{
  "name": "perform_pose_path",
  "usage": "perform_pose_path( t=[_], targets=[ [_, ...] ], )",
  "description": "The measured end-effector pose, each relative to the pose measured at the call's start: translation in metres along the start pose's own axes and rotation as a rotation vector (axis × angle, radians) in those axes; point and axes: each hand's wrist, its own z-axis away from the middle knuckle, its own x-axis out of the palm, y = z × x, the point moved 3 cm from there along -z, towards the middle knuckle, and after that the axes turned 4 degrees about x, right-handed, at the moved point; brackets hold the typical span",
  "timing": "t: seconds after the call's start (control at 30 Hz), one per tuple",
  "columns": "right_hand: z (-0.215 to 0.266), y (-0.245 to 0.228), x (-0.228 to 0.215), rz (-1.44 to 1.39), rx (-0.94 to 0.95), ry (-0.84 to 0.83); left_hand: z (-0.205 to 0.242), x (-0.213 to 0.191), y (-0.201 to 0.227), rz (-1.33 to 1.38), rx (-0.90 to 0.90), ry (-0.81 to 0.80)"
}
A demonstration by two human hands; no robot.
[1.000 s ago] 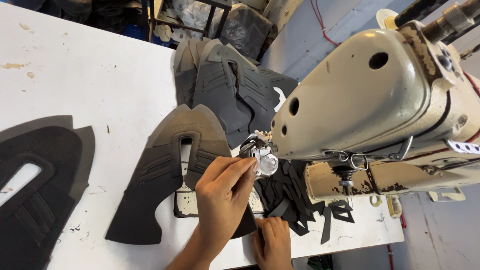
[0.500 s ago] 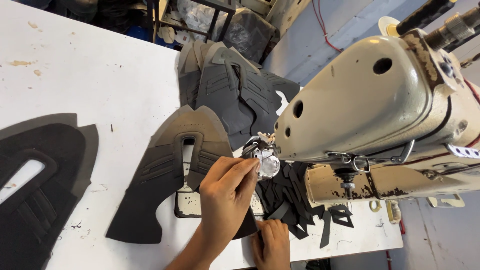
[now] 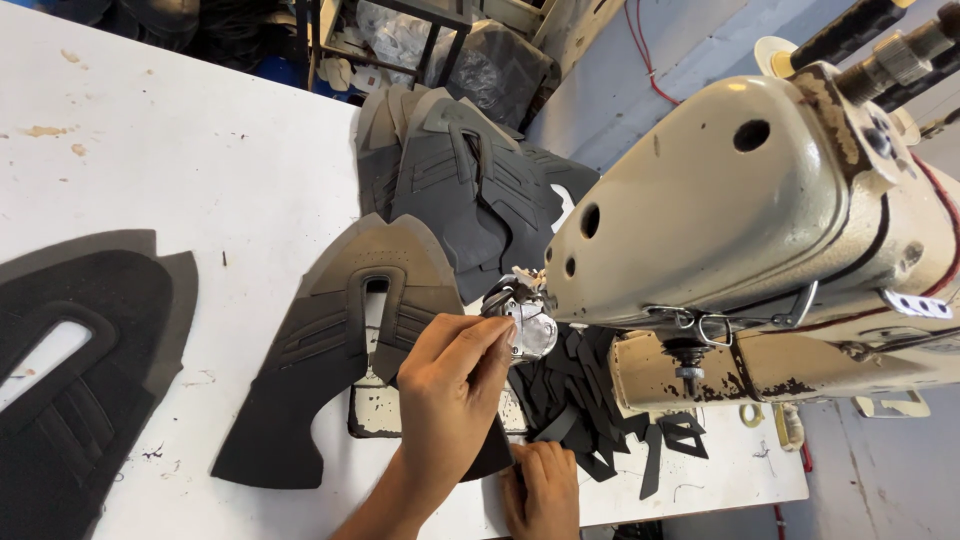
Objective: The person operates a sewing machine to stitch black fabric pieces, likely car interior parts. They guide the material under the needle, cut threads, and reposition the items for continuous sewing.
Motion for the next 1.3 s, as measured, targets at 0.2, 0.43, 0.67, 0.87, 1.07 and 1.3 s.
perform_pose_path(
  t=[0.2,0.43,0.67,0.87,1.07,1.3],
  targets=[
    [0.0009,0.0016,0.0024,0.007,0.023,0.003,0.0004,-0.0011,-0.0011,0.013,-0.037,0.000],
    [0.0011,0.0027,0.0026,0.010,0.007,0.004,0.0008,-0.0003,-0.0011,0.014,-0.021,-0.007],
    [0.0023,0.0027,0.0037,0.011,0.056,-0.018,0.0008,0.0014,-0.0019,-0.010,0.003,-0.003],
    [0.0025,0.0033,0.0043,0.012,0.064,-0.024,0.0012,0.0015,-0.0025,0.000,-0.005,0.002],
    [0.0020,0.0038,0.0041,0.001,0.028,0.002,0.0010,0.0013,-0.0017,-0.011,-0.010,0.001],
    [0.0014,0.0027,0.0032,0.004,0.036,-0.012,0.0002,0.0012,-0.0017,0.003,-0.003,0.004]
  ],
)
